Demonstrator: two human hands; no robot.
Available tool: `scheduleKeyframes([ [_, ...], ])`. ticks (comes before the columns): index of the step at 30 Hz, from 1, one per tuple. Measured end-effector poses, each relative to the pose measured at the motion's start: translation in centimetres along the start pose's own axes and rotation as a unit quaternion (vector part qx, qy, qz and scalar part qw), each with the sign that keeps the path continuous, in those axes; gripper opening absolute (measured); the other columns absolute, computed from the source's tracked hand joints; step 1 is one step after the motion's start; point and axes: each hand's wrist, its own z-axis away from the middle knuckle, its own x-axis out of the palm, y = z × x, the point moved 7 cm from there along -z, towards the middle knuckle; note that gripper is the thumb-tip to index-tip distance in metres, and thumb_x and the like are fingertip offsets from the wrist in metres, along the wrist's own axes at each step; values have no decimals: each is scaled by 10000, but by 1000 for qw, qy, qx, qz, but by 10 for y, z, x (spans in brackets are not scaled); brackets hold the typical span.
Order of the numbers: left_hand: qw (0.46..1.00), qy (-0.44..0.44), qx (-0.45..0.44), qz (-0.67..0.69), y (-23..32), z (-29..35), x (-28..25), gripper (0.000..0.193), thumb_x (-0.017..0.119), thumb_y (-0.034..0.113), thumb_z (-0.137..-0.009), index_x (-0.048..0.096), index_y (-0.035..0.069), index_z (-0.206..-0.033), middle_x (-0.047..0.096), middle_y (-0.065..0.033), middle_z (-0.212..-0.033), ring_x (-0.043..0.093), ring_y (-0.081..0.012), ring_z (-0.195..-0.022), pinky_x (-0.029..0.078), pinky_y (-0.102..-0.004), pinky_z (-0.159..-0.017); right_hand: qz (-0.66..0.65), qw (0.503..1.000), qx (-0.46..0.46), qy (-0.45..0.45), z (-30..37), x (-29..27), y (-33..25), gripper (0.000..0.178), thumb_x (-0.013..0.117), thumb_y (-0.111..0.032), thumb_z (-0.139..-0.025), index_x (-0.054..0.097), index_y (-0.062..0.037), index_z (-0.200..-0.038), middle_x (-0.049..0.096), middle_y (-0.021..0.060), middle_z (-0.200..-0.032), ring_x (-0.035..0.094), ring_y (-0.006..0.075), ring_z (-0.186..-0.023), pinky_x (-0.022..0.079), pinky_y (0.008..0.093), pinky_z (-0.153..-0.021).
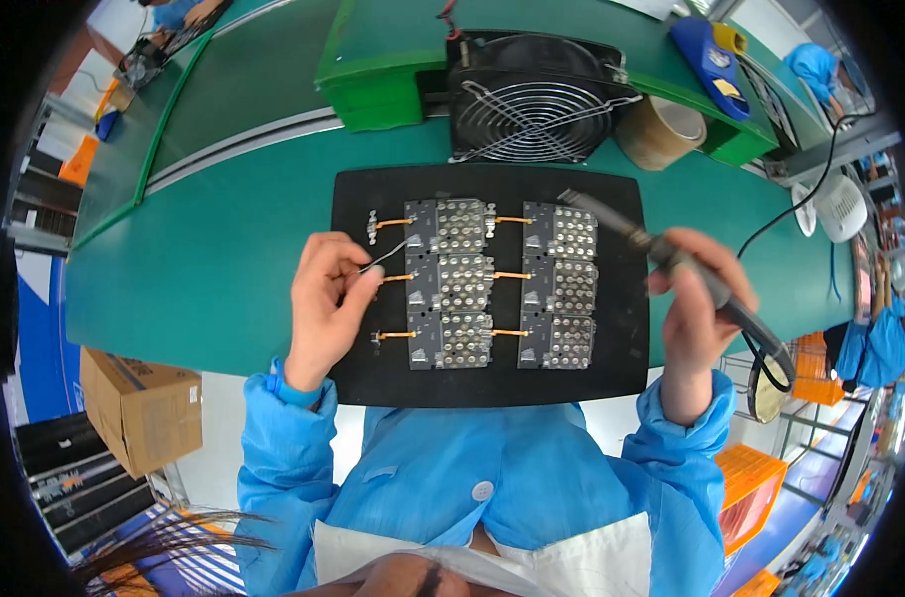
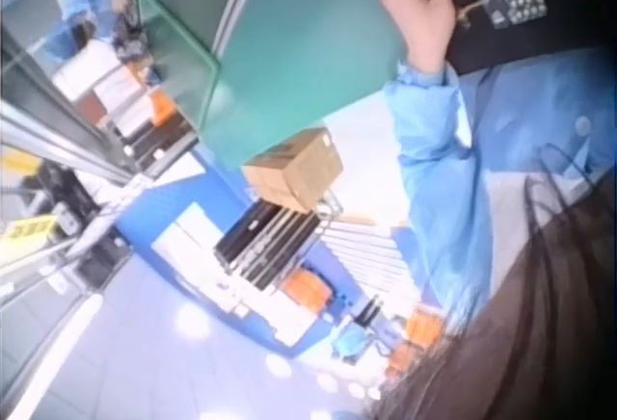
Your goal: The person places plates holding circuit boards onto the workstation, solders connections on the boards using a soldering iron and solder wire, and pushes the plates down the conveyor line.
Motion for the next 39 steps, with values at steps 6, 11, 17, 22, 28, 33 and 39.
scheduleKeyframes([
  [6,997,7,-24,75,-1,4,-10,75,589,-71,-873,540,-22,-903,460,-65,-1034,509,-89,-742,451,-208,-597,163,976,-67,129,-44,-59,26,291,626,-90,-917,625,59,-1167,670,106,-839,605,125,-725,466,234,-665],
  [11,993,19,47,-109,20,7,-16,114,674,-73,-787,618,16,-831,501,-65,-967,526,-174,-830,450,-293,-710,389,916,-74,69,-61,-64,57,287,688,-96,-890,663,0,-1160,706,119,-995,645,112,-903,498,246,-801],
  [17,985,-2,53,-162,30,12,-11,147,699,-71,-729,626,37,-797,504,-61,-968,505,-211,-891,421,-309,-760,257,963,-82,-12,-13,-3,19,280,707,-73,-844,676,19,-1106,714,122,-977,671,156,-867,510,262,-803],
  [22,980,11,68,-189,39,11,-6,157,714,-67,-718,630,39,-798,515,-65,-956,500,-220,-875,421,-316,-727,138,930,0,-342,16,100,-2,321,734,-133,-792,673,34,-1058,691,139,-823,674,213,-703,518,294,-645],
  [28,981,15,86,-174,38,11,-8,160,705,-79,-714,619,24,-802,511,-72,-930,485,-254,-860,422,-343,-717,138,923,61,-353,24,117,22,323,727,-115,-806,670,30,-1089,706,155,-881,688,200,-741,537,275,-679],
  [33,982,15,84,-171,37,9,-6,152,704,-77,-716,623,22,-798,513,-71,-932,487,-249,-857,425,-340,-717,123,927,55,-351,25,119,27,329,734,-104,-802,669,26,-1097,708,152,-889,693,197,-757,540,268,-687],
  [39,983,13,81,-161,36,8,-3,146,704,-77,-718,628,21,-795,521,-72,-935,489,-243,-863,429,-338,-710,117,923,49,-364,27,120,29,342,738,-113,-805,664,27,-1108,710,152,-892,696,193,-760,544,272,-682],
])
